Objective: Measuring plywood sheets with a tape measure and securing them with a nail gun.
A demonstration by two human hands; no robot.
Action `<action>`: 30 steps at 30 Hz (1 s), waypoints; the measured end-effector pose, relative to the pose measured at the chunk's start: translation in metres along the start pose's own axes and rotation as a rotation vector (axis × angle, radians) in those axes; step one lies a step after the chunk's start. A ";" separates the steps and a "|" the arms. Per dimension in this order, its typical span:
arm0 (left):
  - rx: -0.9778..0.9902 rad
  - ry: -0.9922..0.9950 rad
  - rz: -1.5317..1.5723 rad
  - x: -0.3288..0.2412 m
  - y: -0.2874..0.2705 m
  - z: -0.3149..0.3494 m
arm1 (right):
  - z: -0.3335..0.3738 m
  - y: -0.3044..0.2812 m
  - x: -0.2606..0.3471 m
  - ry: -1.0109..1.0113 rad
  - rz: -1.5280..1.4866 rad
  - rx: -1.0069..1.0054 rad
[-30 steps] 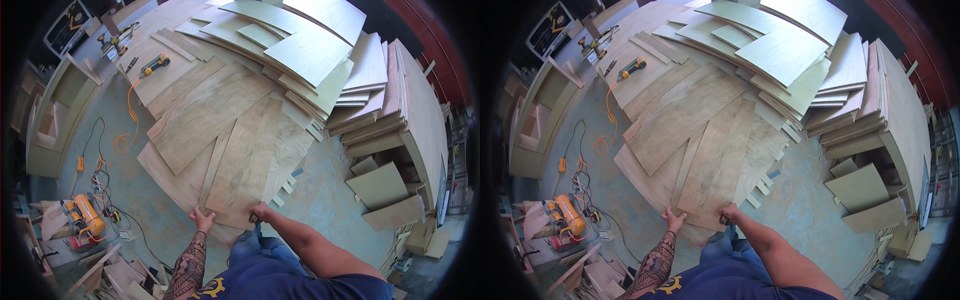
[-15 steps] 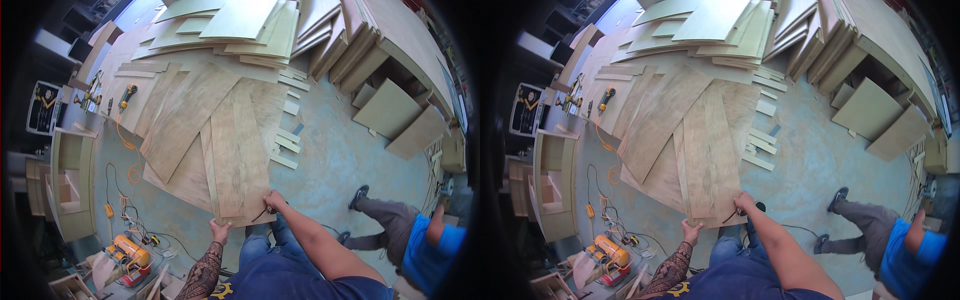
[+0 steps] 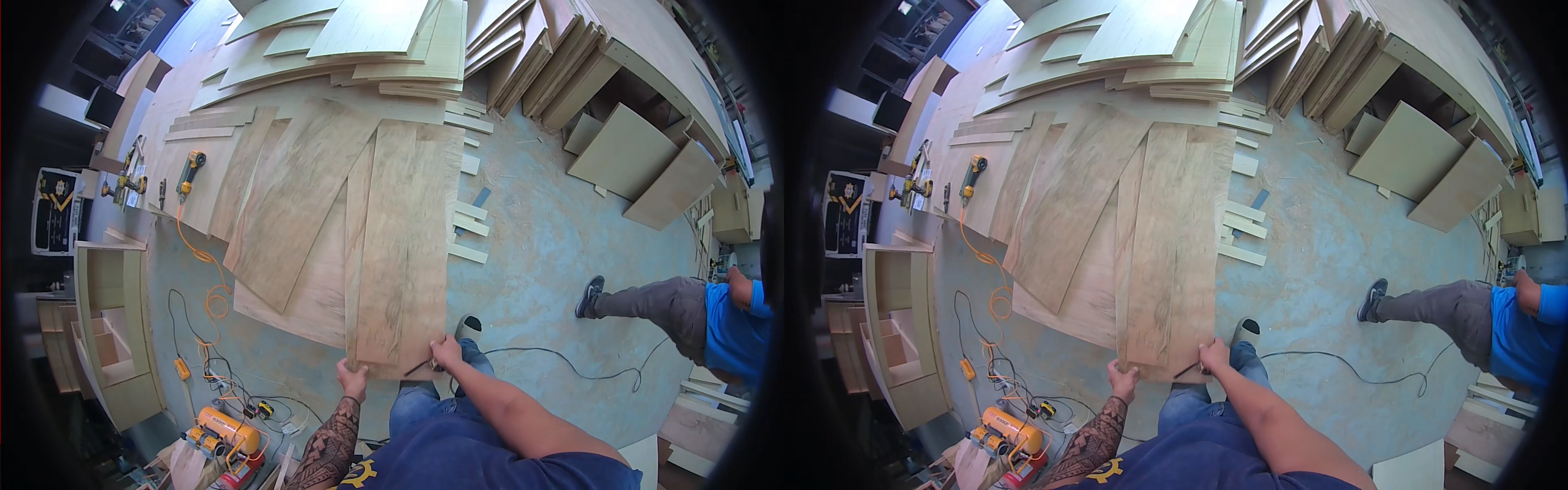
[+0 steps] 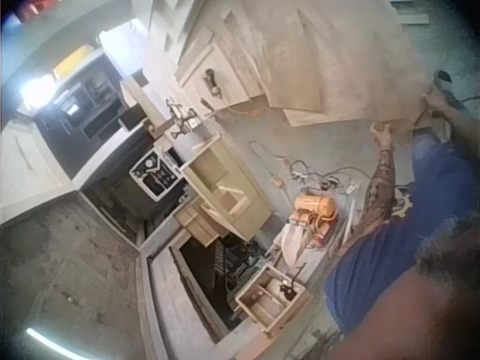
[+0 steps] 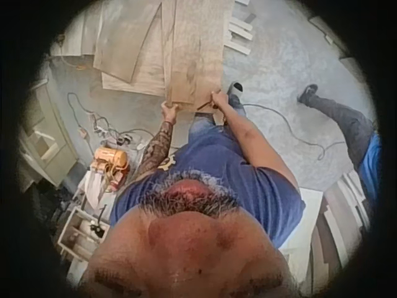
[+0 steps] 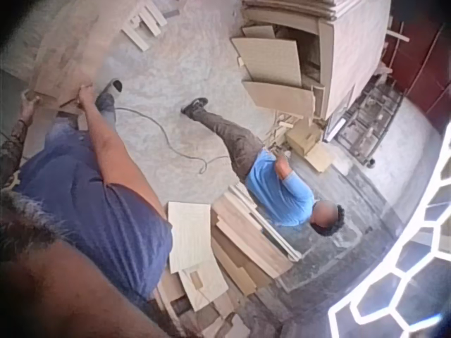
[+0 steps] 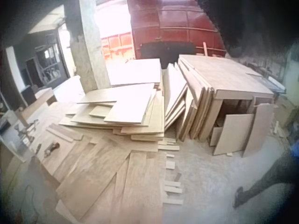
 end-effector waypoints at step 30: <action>0.053 -0.028 -0.337 -0.089 -0.004 -0.046 | -0.023 0.002 0.054 -0.024 0.037 -0.145</action>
Point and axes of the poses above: each hand's wrist, its own z-axis away from the middle knuckle, its own y-axis out of the palm, x = y × z, the point moved 1 cm from there along -z, towards the middle knuckle, and after that the axes turned 8 degrees about x, right-handed, at the moved point
